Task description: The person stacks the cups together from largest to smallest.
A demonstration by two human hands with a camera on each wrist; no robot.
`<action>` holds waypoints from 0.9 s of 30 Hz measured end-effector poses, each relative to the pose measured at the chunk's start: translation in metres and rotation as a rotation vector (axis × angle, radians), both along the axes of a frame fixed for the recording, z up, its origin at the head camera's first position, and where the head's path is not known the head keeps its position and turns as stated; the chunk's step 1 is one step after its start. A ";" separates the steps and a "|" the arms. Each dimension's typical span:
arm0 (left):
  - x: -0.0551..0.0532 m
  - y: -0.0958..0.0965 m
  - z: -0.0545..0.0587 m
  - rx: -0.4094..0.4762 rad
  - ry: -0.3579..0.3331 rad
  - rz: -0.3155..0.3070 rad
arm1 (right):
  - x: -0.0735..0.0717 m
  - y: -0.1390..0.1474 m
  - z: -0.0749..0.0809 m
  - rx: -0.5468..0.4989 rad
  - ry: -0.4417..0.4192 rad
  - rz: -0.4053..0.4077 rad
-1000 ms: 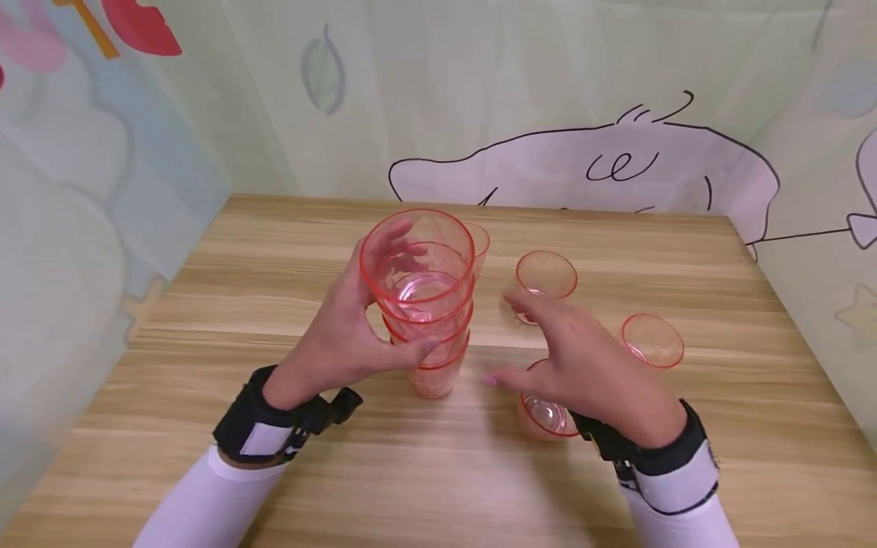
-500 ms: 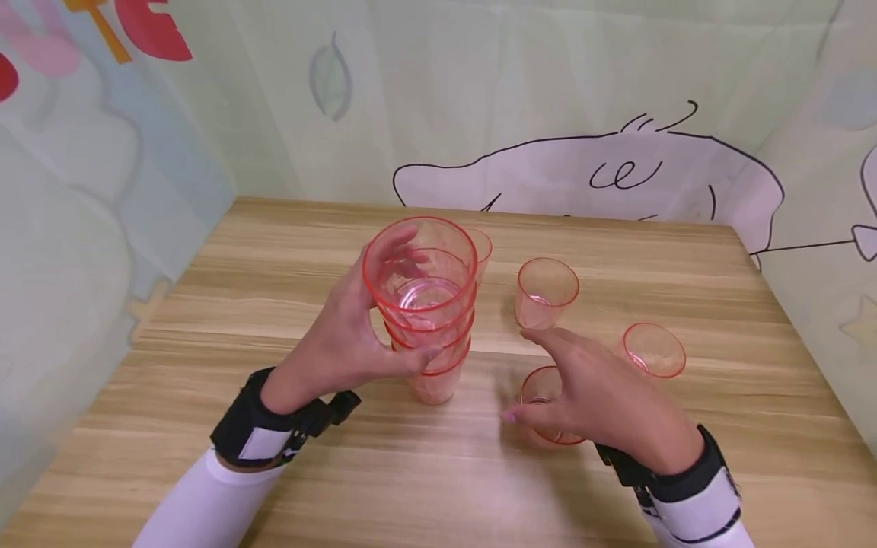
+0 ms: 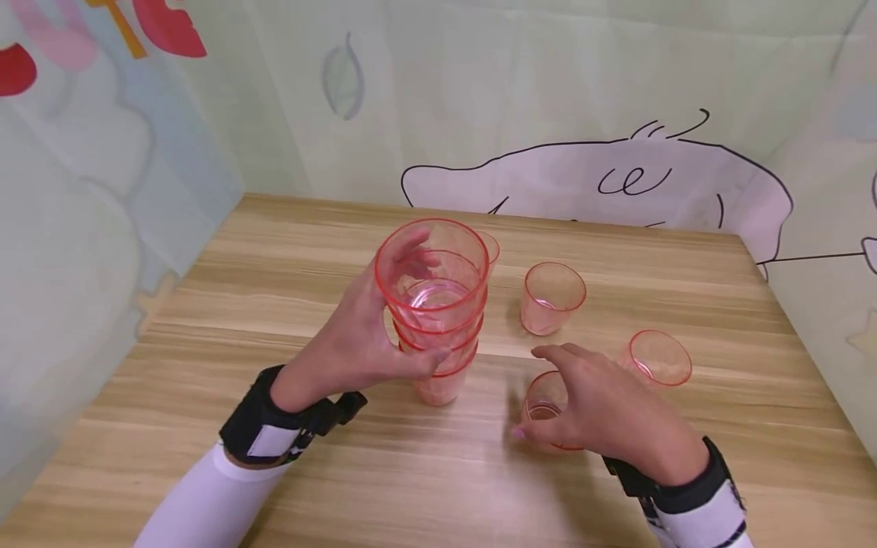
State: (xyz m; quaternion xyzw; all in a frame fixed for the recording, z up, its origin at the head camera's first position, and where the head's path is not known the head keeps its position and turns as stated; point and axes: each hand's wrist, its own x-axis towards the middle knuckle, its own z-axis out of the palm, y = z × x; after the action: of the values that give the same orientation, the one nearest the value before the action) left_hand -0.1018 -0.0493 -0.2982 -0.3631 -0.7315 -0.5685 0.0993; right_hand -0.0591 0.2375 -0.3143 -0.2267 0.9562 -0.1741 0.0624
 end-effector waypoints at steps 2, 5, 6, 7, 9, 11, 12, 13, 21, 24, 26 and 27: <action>0.000 0.000 0.000 -0.005 0.011 0.009 | 0.001 -0.001 0.001 0.021 -0.019 -0.012; 0.000 -0.001 0.001 -0.016 0.034 0.028 | 0.002 -0.003 0.002 0.068 -0.030 -0.029; 0.000 -0.001 0.001 -0.021 0.040 0.035 | 0.003 -0.004 0.002 0.084 -0.031 -0.033; 0.000 -0.001 0.001 -0.024 0.045 0.038 | 0.003 -0.004 0.001 0.099 -0.028 -0.038; 0.000 -0.001 0.001 -0.032 0.054 0.045 | 0.005 -0.005 0.000 0.123 -0.011 -0.043; 0.000 -0.001 0.001 -0.035 0.058 0.050 | 0.005 -0.006 -0.002 0.132 0.011 -0.039; 0.000 -0.001 0.001 -0.036 0.056 0.049 | 0.006 -0.006 -0.003 0.133 0.021 -0.040; 0.000 -0.001 0.000 -0.034 0.051 0.047 | 0.006 -0.007 -0.004 0.132 0.032 -0.040; 0.002 0.002 0.001 -0.057 0.030 0.084 | 0.005 -0.006 -0.008 0.117 0.021 -0.050; 0.003 0.002 0.001 -0.071 0.037 0.107 | 0.003 -0.005 -0.007 0.099 0.007 -0.044; 0.004 0.001 0.001 -0.083 0.038 0.120 | 0.002 -0.003 -0.007 0.067 0.014 -0.037; 0.005 0.001 0.002 -0.089 0.038 0.125 | 0.001 -0.002 -0.007 0.048 0.018 -0.031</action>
State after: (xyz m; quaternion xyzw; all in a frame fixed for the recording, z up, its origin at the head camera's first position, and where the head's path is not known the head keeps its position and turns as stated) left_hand -0.0971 -0.0484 -0.2967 -0.3315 -0.7752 -0.5213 0.1322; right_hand -0.0581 0.2352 -0.3210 -0.2117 0.9641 -0.1503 0.0565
